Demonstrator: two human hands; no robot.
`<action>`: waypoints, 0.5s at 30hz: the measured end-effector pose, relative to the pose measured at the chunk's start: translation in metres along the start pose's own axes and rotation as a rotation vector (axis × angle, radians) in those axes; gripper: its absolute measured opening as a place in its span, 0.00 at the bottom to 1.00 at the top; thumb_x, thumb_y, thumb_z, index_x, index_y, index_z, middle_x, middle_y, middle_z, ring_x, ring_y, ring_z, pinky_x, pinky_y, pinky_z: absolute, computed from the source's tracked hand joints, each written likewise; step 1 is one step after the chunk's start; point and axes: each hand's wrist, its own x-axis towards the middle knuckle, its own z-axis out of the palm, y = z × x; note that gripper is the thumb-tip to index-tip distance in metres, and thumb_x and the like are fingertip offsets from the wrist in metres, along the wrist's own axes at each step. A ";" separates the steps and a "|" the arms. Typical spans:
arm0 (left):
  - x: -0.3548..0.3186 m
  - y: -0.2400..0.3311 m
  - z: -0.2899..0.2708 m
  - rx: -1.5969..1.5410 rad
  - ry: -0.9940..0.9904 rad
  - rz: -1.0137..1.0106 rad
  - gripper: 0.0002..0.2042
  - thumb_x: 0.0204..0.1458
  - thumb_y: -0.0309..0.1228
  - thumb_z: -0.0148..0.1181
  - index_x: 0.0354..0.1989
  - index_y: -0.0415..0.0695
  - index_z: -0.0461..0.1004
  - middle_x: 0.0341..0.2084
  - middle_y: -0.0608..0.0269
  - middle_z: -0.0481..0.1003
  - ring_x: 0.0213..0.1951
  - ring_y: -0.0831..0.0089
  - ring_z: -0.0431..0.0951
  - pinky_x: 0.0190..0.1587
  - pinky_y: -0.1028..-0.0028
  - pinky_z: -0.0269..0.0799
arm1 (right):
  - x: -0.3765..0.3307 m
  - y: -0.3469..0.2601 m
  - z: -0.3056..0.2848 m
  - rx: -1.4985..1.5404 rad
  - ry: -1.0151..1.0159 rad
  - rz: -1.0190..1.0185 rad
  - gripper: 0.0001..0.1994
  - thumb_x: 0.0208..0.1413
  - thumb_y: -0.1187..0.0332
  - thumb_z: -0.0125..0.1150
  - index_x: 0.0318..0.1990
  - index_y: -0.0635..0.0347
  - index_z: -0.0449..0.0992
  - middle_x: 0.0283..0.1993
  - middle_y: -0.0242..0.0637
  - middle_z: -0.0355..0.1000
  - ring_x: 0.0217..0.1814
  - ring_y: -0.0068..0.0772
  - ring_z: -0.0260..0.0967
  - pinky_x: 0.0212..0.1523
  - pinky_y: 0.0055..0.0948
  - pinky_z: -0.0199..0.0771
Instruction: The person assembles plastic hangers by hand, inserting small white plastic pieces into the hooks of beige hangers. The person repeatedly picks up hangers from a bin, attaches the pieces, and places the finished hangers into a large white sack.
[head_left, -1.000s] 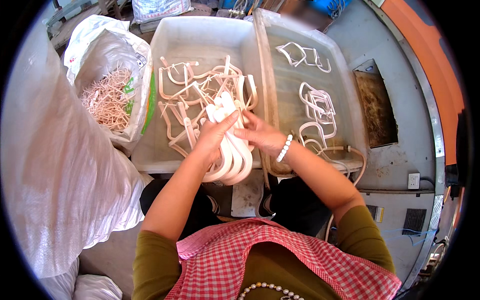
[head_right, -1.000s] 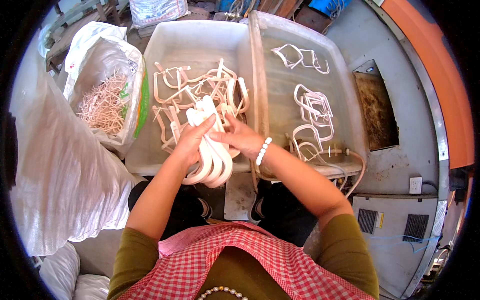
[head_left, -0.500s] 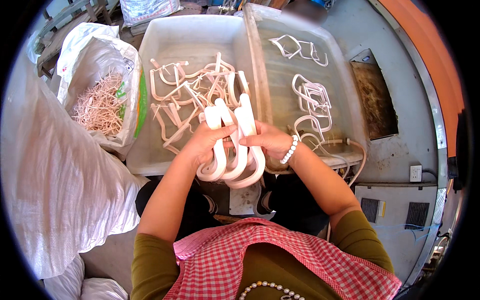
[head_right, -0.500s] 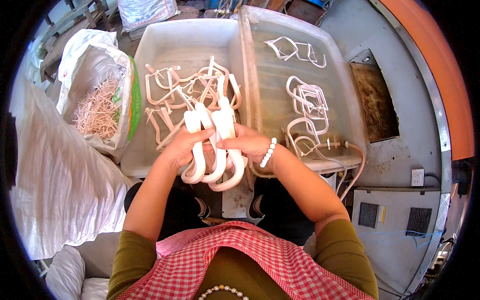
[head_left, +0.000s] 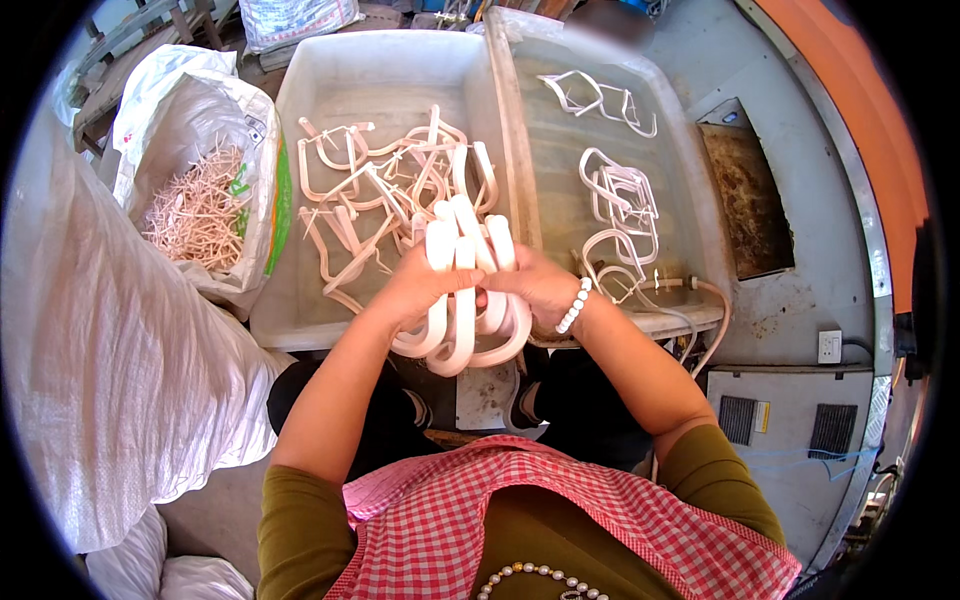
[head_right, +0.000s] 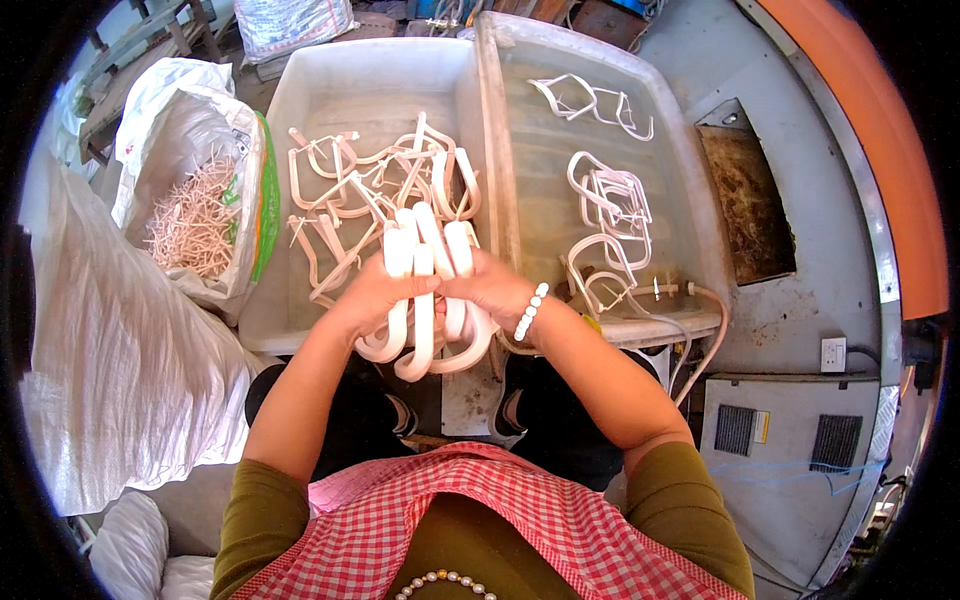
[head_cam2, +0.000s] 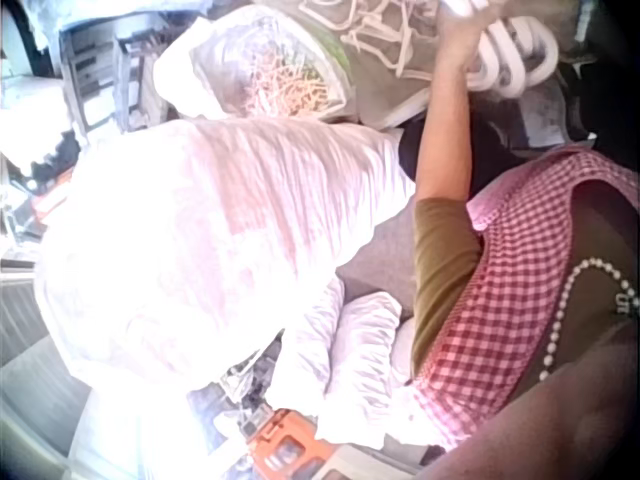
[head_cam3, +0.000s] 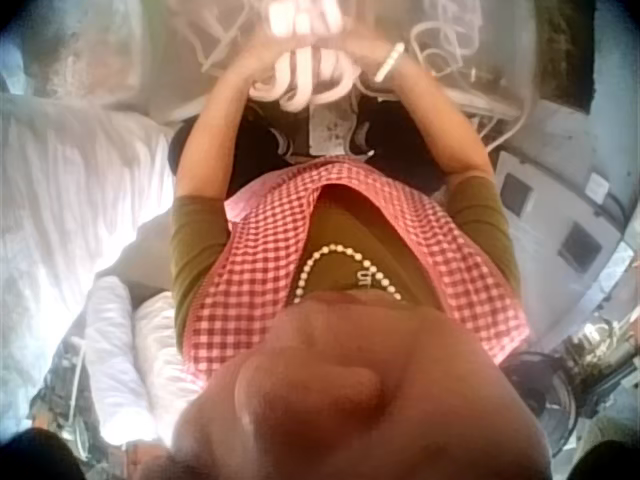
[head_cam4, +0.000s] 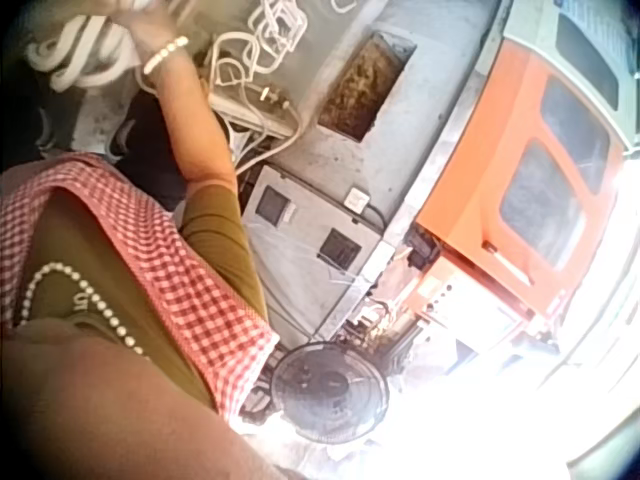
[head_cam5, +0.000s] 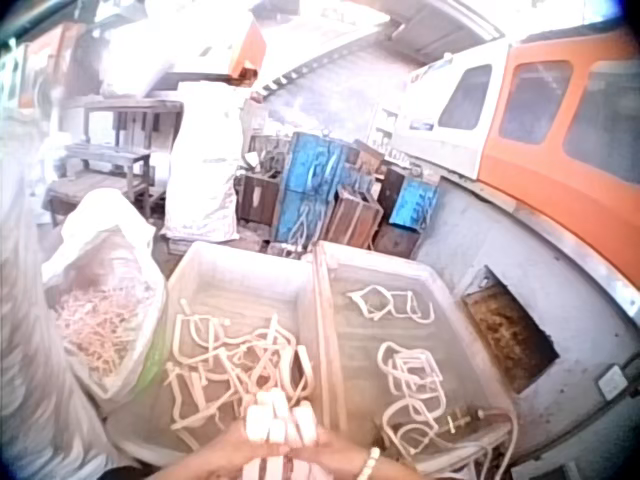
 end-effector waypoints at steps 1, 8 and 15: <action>-0.001 0.004 0.000 -0.024 0.004 -0.016 0.20 0.48 0.24 0.65 0.50 0.38 0.68 0.38 0.59 0.75 0.40 0.71 0.77 0.44 0.71 0.75 | 0.000 -0.001 -0.005 0.019 0.024 0.053 0.15 0.53 0.74 0.62 0.48 0.63 0.70 0.37 0.36 0.74 0.34 0.27 0.73 0.38 0.25 0.76; 0.000 0.012 -0.013 -0.156 0.271 0.016 0.10 0.52 0.27 0.60 0.40 0.38 0.71 0.29 0.58 0.76 0.29 0.70 0.78 0.34 0.72 0.76 | -0.006 -0.007 -0.012 0.052 0.114 0.172 0.09 0.53 0.74 0.59 0.40 0.67 0.71 0.29 0.38 0.73 0.28 0.30 0.73 0.33 0.29 0.76; -0.002 0.025 -0.037 -0.361 0.384 0.108 0.13 0.54 0.33 0.60 0.43 0.39 0.70 0.32 0.54 0.76 0.36 0.64 0.79 0.40 0.65 0.77 | -0.040 -0.022 -0.020 -0.513 -0.081 0.120 0.07 0.52 0.75 0.57 0.37 0.65 0.69 0.26 0.32 0.70 0.26 0.22 0.69 0.30 0.23 0.71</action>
